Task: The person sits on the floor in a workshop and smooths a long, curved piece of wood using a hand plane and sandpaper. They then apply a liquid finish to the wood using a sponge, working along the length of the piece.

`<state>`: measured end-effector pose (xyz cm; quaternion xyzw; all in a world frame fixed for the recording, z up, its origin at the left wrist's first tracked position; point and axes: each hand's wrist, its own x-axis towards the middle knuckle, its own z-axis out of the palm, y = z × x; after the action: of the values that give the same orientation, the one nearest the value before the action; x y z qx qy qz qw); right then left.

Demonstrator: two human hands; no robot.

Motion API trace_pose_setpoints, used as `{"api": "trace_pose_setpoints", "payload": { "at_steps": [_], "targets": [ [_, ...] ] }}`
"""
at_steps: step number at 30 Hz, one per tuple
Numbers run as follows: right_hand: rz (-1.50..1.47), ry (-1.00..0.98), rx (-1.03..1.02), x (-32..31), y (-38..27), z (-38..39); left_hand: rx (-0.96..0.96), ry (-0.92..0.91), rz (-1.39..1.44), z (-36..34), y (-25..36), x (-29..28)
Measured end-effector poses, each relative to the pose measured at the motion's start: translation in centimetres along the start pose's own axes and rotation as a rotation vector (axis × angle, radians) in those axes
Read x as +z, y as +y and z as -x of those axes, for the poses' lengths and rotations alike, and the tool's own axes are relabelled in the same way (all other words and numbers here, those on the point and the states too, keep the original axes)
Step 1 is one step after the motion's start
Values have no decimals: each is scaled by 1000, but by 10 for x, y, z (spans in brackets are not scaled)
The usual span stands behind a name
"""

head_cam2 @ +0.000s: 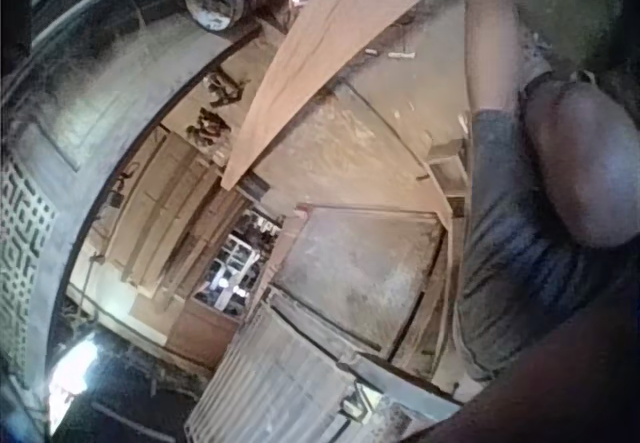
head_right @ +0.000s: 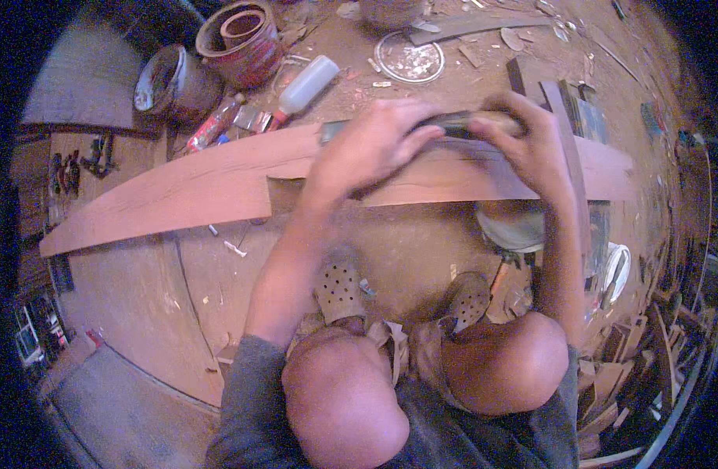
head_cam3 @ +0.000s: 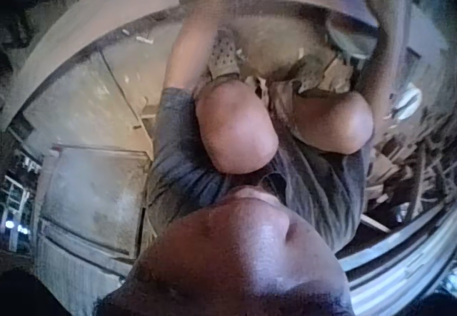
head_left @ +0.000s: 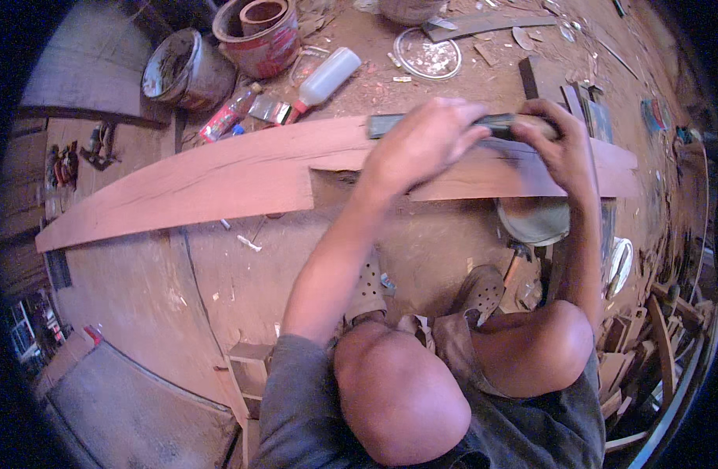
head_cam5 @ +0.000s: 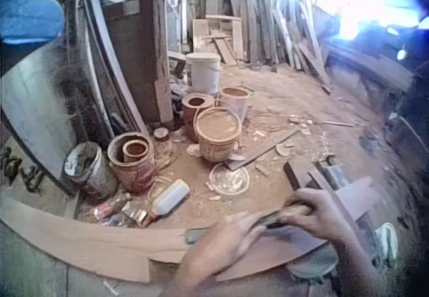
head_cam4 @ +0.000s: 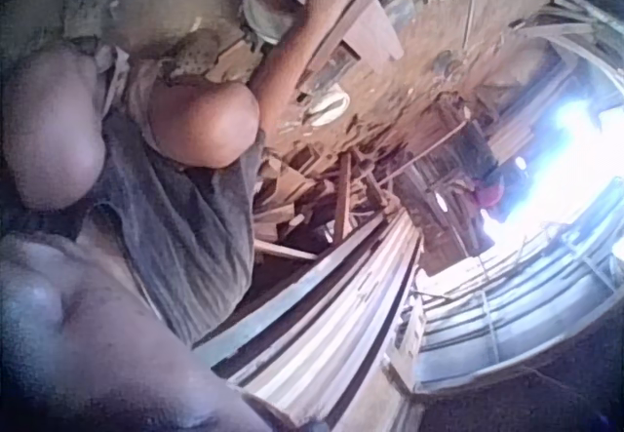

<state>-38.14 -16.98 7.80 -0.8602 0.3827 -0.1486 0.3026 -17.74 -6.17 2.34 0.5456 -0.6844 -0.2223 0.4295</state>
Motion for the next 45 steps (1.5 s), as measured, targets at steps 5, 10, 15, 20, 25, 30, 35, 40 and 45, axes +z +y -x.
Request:
{"api": "trace_pose_setpoints", "payload": {
  "at_steps": [5, 10, 15, 20, 25, 30, 35, 40, 45],
  "targets": [
    [-21, -19, -58, -5, 7, -3, -56, -55, -9, -3, 2, 5],
    [23, 2, -37, 3, -4, -3, 5, 10, 2, 0, -3, 3],
    [-47, -8, -8, -3, 15, -6, -36, -15, 10, -3, -1, 7],
    [-31, -24, -22, 3, 9, -7, -25, -13, -42, -1, -7, 5],
    [16, 5, -36, -1, 15, -3, -11, -15, -45, -2, -5, 13],
    [-94, 40, 59, -33, 49, 17, 15, -70, 57, -33, 9, 46],
    [-54, 62, 43, -17, 45, 11, 52, 76, 33, -18, -2, 47],
    [-52, 12, 18, -19, 27, 3, 20, 10, 50, -16, 1, 26],
    [-80, 71, 27, -19, 31, 11, 30, -48, -22, -21, 4, 40]
  ]
}}
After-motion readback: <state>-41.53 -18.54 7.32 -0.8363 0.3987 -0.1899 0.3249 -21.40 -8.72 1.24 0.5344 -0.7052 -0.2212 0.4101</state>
